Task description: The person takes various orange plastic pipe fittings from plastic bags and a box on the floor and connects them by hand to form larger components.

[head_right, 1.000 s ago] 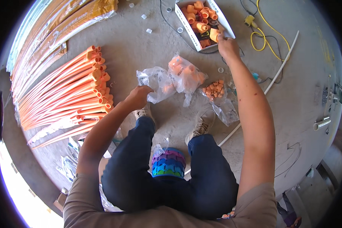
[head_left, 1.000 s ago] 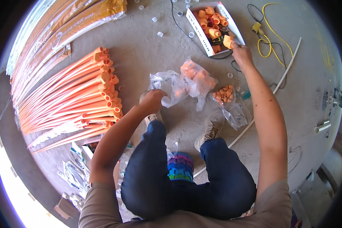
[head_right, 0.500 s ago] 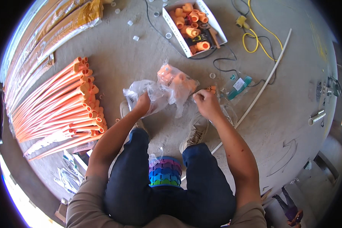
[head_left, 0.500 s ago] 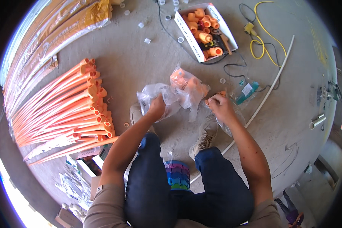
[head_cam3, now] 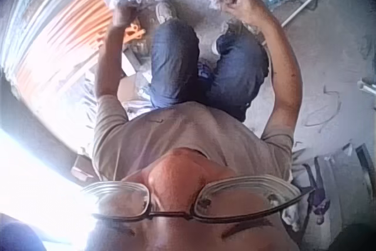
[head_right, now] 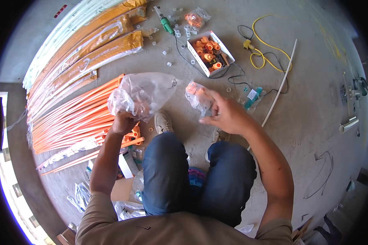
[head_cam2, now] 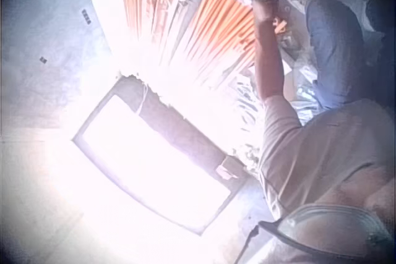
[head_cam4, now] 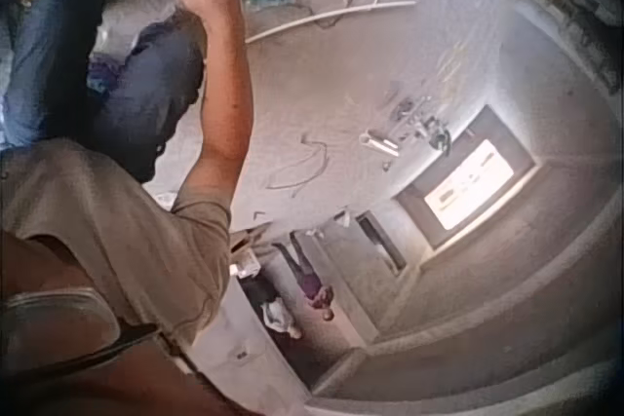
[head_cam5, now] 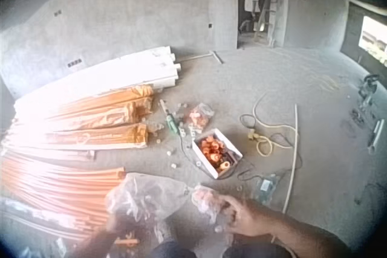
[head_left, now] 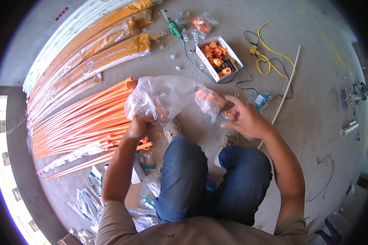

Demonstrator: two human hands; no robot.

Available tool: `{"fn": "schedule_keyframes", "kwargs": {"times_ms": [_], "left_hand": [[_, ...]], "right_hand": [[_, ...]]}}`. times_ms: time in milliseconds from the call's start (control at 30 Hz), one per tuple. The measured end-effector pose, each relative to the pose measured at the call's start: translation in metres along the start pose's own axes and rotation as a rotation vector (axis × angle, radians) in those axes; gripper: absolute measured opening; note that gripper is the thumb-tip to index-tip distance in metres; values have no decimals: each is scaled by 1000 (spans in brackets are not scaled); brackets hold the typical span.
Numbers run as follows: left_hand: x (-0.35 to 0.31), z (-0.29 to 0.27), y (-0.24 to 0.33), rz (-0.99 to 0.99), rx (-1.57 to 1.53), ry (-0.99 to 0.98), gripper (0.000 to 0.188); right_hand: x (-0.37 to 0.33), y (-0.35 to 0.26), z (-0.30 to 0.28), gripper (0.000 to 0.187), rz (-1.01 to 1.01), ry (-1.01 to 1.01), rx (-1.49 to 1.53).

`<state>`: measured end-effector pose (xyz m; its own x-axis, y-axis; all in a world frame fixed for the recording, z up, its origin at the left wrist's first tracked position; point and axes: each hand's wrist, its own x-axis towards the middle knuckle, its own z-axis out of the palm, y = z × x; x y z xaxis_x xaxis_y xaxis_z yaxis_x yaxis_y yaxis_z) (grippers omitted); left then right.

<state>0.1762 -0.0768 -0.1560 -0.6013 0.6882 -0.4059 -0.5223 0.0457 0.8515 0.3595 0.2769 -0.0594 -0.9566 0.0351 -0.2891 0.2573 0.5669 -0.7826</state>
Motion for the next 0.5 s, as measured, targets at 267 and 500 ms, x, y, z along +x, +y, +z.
{"fn": "schedule_keyframes", "kwargs": {"times_ms": [267, 500], "left_hand": [[-147, 21, 92, 40, 566, -83, 56], [-438, -109, 64, 172, 451, 162, 50]], "right_hand": [[33, -121, 59, 40, -366, 130, 99], [16, -193, 171, 20, -544, 30, -471]]}}
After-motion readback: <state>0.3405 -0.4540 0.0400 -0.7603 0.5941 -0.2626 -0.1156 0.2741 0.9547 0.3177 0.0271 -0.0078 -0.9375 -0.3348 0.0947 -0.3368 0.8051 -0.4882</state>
